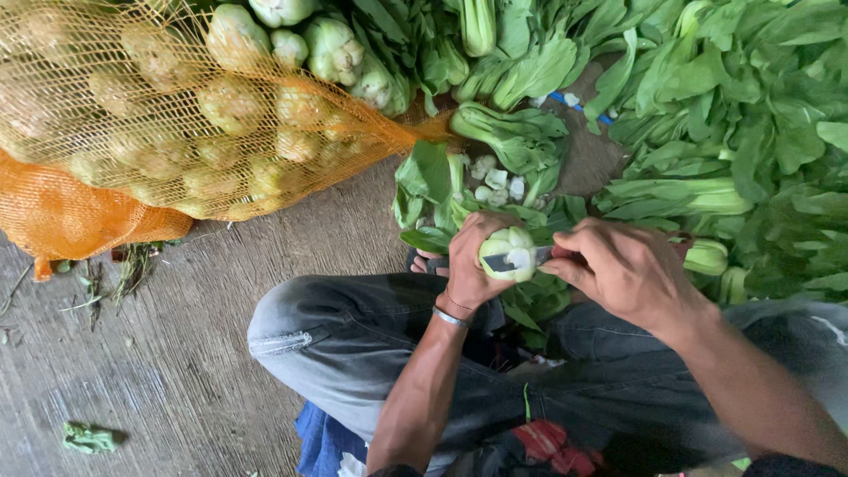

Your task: The person sits on the floor among piles of leafy green vegetables and uses a small knife to trim the root ends off bok choy heads one at a time, placing trimmed heads aside and discarding cut root pieces on the floor.

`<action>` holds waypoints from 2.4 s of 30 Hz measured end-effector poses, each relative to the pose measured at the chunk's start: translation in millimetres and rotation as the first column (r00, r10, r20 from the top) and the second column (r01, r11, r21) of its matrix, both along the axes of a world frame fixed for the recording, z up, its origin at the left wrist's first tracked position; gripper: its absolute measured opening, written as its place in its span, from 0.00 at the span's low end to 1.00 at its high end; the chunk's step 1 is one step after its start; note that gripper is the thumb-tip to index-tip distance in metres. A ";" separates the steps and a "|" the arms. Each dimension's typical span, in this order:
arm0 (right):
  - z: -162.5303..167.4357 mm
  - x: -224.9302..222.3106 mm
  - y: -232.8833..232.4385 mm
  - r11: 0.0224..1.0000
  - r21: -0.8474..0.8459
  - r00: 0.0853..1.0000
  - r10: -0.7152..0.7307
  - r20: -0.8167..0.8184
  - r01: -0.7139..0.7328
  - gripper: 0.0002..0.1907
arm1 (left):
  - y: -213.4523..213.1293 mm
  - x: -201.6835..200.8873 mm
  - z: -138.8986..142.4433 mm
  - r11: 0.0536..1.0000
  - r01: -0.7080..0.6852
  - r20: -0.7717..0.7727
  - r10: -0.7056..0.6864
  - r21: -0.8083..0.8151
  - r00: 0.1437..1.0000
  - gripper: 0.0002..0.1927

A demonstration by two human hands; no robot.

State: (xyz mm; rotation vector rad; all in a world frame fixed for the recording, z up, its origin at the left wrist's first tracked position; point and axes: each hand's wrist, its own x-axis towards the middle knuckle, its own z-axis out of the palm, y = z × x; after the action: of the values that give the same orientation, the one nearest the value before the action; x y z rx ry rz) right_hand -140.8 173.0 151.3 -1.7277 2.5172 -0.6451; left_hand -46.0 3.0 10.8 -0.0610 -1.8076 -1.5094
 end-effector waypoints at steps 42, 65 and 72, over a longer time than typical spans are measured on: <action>-34.0 -78.1 200.7 -0.210 -0.366 0.413 0.262 0.872 0.907 0.37 | 32.3 -28.2 -53.6 0.944 0.136 0.706 -0.315 0.300 0.634 0.32; -231.2 -134.1 -124.0 0.786 0.142 0.771 -0.619 0.152 0.602 0.34 | -17.7 -27.5 -39.6 0.594 -0.248 0.362 -0.077 0.765 0.929 0.09; -250.3 -150.3 -167.5 0.850 0.191 0.846 -0.517 0.130 0.490 0.49 | -31.0 -29.0 -56.9 0.501 -0.205 0.267 -0.055 0.841 0.962 0.06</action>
State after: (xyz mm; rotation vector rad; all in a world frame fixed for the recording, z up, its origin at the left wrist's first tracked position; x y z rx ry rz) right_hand -291.1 5.5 -99.0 -0.9005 2.8083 -0.5686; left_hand -75.0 -28.0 -46.1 0.7489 -0.9791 -2.2763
